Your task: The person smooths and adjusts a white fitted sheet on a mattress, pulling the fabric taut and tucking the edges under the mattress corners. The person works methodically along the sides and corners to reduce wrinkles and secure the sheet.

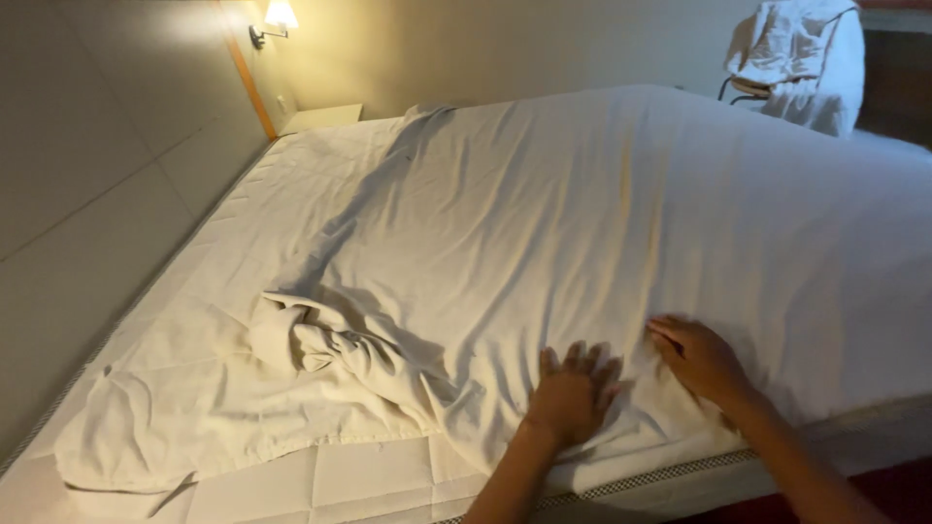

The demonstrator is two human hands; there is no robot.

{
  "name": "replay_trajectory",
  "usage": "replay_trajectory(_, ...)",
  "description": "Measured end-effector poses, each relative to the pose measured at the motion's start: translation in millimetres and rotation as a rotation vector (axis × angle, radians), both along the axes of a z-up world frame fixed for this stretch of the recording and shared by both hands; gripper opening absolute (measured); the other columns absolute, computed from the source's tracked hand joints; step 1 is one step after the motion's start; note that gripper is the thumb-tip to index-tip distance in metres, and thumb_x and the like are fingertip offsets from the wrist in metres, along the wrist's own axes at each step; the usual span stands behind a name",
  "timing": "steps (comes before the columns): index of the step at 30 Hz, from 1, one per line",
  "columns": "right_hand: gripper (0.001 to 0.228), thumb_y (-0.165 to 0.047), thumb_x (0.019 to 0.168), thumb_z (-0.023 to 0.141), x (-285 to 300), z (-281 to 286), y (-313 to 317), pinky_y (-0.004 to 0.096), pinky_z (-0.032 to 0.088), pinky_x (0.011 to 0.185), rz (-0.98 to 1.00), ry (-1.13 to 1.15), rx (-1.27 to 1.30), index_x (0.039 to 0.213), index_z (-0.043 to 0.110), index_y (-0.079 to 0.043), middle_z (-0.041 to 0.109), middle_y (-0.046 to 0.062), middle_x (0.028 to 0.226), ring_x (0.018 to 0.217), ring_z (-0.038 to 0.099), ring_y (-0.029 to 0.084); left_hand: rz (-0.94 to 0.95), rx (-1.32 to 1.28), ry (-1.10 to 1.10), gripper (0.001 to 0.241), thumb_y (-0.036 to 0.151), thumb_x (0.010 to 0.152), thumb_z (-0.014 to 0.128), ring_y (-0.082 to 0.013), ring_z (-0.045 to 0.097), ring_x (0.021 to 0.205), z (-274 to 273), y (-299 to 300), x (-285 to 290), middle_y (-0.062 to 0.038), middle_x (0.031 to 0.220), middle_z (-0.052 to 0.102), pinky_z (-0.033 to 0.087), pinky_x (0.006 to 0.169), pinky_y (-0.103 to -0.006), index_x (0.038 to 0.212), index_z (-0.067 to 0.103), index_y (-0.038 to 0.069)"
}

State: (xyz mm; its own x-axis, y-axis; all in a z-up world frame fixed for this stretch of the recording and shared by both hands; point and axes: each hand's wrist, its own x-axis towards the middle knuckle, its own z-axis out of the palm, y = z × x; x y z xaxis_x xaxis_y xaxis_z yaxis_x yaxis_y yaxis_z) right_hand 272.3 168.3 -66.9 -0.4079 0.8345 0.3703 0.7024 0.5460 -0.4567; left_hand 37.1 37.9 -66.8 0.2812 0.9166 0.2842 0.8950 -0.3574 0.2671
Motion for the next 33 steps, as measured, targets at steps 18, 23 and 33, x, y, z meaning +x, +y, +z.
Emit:
replay_trajectory(18,0.032,-0.025,0.090,0.064,-253.5,-9.6,-42.3,0.049,0.044,0.108,0.398,0.083,0.268,0.112,0.073,-0.003,0.071,0.020,0.119,0.121,0.062,0.039,0.733,-0.012,0.144,0.065,0.046,0.098,0.044,-0.0368,0.028,0.151,0.1,-44.3,-225.7,-0.018,0.159,0.040,0.006,0.123,-0.0628,0.151,0.047,0.007)
replay_trajectory(23,0.036,-0.030,0.090,0.063,-288.6,12.8,-86.8,0.047,0.041,0.112,0.438,-0.019,0.139,0.118,0.071,-0.008,0.067,0.015,0.130,0.127,0.057,0.035,0.821,0.104,0.139,0.062,0.046,0.096,0.045,-0.0311,0.032,0.150,-10.9,-61.4,-274.1,-0.016,0.153,0.047,0.005,0.121,-0.0628,0.142,0.054,0.005)
replay_trajectory(33,0.056,-0.050,0.094,0.060,-290.7,21.1,-107.3,0.051,0.020,0.121,0.461,-0.151,0.020,0.134,0.064,-0.012,0.048,0.014,0.154,0.148,0.034,0.033,0.883,0.231,-0.134,0.049,0.034,0.088,0.054,-0.0280,0.047,0.141,15.1,-80.9,-253.5,-0.009,0.138,0.064,0.013,0.125,-0.0586,0.127,0.068,0.009)
